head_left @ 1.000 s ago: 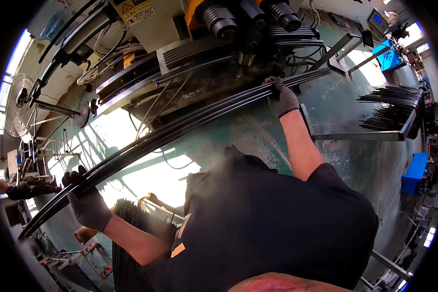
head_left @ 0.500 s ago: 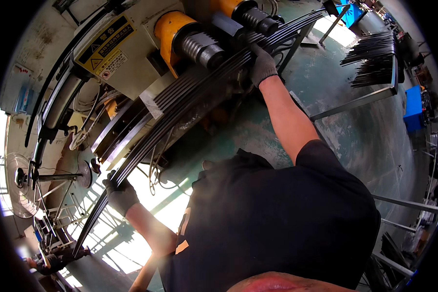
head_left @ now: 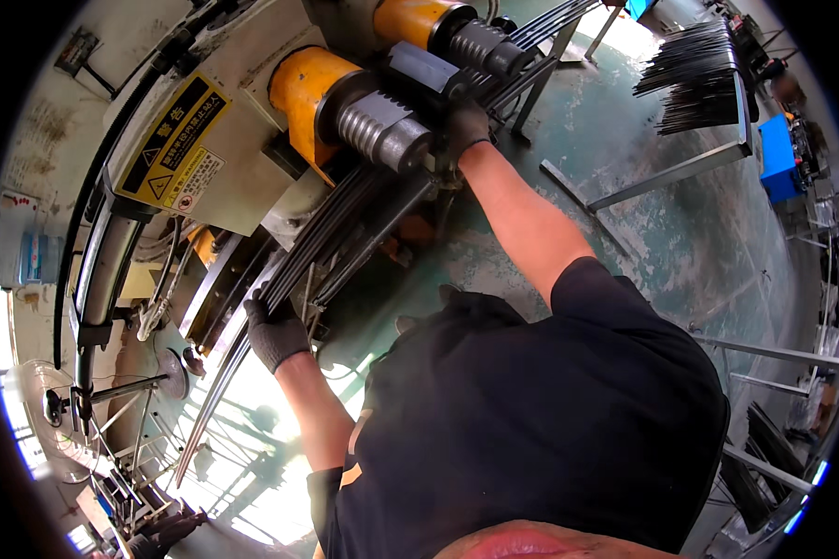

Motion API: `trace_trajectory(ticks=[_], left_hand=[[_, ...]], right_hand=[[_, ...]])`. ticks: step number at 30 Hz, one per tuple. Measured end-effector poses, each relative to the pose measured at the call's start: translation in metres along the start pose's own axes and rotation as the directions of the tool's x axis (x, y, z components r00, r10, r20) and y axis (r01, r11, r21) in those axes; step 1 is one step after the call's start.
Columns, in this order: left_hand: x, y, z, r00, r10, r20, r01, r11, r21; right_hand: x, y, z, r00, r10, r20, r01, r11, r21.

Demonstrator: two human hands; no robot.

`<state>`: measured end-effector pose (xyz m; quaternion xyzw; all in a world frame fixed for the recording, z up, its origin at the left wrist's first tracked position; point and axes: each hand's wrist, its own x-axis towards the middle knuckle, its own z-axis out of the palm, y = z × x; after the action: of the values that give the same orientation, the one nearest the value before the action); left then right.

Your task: The person repeatedly picks up bundles of long metal rods from a stack, feeds them into a yellow bending machine, and removes the bent rods to place them on a nearby rack. The process is continuous and repetitive throughout the clip.

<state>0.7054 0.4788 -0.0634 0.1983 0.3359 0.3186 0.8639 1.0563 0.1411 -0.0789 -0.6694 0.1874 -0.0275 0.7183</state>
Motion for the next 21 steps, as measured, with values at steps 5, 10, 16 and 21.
trace_trajectory(ticks=[5, 10, 16, 21], left_hand=[[-0.005, 0.007, 0.021, 0.960, -0.123, 0.251, 0.159, 0.979, -0.129], [0.036, 0.101, -0.055, 0.972, 0.114, -0.207, -0.170, 0.945, -0.279], [0.010, 0.050, -0.019, 0.977, 0.213, 0.028, -0.209, 0.972, -0.106], [-0.010, -0.009, 0.019, 0.984, 0.134, 0.115, -0.107, 0.970, -0.218]], right_hand=[[-0.006, -0.020, -0.012, 0.984, -0.167, 0.056, 0.171, 0.828, -0.534], [0.000, -0.004, -0.006, 0.895, -0.440, 0.078, 0.415, 0.755, -0.508], [-0.049, -0.041, -0.036, 0.988, -0.036, 0.151, 0.024, 0.996, 0.086], [-0.063, -0.009, -0.061, 0.996, -0.082, 0.037, 0.063, 0.927, 0.369]])
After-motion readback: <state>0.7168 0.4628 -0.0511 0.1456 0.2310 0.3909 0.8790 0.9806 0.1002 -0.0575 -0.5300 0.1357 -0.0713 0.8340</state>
